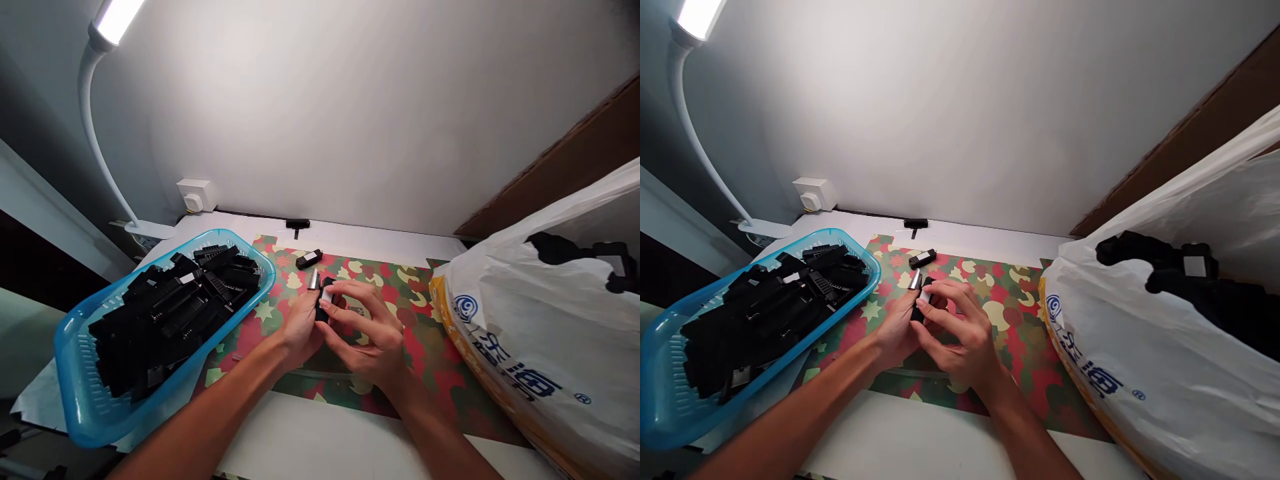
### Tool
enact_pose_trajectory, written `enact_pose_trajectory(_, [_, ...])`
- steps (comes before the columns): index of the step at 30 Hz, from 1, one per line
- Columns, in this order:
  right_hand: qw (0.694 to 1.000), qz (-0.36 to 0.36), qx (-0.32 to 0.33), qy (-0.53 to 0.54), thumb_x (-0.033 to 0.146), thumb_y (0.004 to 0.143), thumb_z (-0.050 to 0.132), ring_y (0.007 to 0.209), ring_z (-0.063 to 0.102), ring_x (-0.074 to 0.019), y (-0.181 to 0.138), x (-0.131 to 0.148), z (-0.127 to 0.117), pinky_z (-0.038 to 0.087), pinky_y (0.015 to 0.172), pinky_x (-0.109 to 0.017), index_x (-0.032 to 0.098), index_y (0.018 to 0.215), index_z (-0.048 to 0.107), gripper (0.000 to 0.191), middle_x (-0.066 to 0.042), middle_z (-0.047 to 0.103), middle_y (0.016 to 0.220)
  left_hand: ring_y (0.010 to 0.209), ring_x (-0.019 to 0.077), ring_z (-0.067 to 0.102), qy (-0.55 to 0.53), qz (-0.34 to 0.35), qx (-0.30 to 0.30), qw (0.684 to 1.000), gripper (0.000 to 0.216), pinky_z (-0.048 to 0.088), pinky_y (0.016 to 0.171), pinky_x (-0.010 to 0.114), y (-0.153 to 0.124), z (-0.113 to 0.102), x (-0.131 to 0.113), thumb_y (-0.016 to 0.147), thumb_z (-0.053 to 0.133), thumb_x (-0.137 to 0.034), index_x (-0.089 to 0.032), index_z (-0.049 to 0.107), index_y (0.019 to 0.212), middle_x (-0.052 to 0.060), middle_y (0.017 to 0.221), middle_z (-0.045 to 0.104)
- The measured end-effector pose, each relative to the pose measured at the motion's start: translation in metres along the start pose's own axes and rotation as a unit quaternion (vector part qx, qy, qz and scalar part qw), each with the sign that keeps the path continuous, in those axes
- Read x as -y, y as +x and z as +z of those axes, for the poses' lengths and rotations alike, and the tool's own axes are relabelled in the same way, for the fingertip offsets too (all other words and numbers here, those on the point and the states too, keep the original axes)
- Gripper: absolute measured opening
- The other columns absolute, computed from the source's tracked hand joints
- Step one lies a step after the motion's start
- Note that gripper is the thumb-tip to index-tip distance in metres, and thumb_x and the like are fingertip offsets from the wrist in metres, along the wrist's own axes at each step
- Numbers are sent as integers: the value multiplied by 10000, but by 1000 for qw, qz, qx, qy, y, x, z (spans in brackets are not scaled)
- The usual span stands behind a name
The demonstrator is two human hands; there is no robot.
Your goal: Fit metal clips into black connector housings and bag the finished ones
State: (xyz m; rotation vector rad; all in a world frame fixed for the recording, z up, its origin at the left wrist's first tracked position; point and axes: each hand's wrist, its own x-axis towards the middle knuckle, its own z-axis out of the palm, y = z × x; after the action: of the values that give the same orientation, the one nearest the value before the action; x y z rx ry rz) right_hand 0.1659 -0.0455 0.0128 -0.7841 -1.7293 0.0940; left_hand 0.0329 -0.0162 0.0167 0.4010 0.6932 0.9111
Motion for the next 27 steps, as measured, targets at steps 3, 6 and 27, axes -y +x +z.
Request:
enact_pose_trajectory(3, [999, 37, -11, 13, 86, 899, 754, 1106, 729, -289, 1, 4, 2, 656, 900, -504, 278, 1055, 799, 252, -98, 719, 1188, 683, 106, 556, 12, 3, 4, 1000, 340, 459, 632, 209, 0, 0, 1, 851, 848, -444, -162, 659, 851, -13, 792, 590])
enact_pose_trajectory(6, [998, 61, -4, 22, 91, 911, 738, 1177, 702, -293, 0, 6, 2, 635, 962, -504, 277, 1074, 784, 251, -101, 687, 1238, 620, 96, 494, 25, 9, 23, 999, 373, 433, 609, 216, -1, 1, 0, 870, 823, -477, -164, 633, 799, -24, 729, 548])
enact_pose_trajectory(27, [996, 42, 54, -57, 212, 972, 704, 1257, 646, -351, -7, -4, -3, 547, 1067, -575, 298, 1562, 502, 629, -112, 697, 1372, 568, 121, 387, 90, 68, 60, 992, 474, 340, 589, 241, -4, 11, 1, 1002, 589, -482, -180, 527, 642, -15, 566, 439])
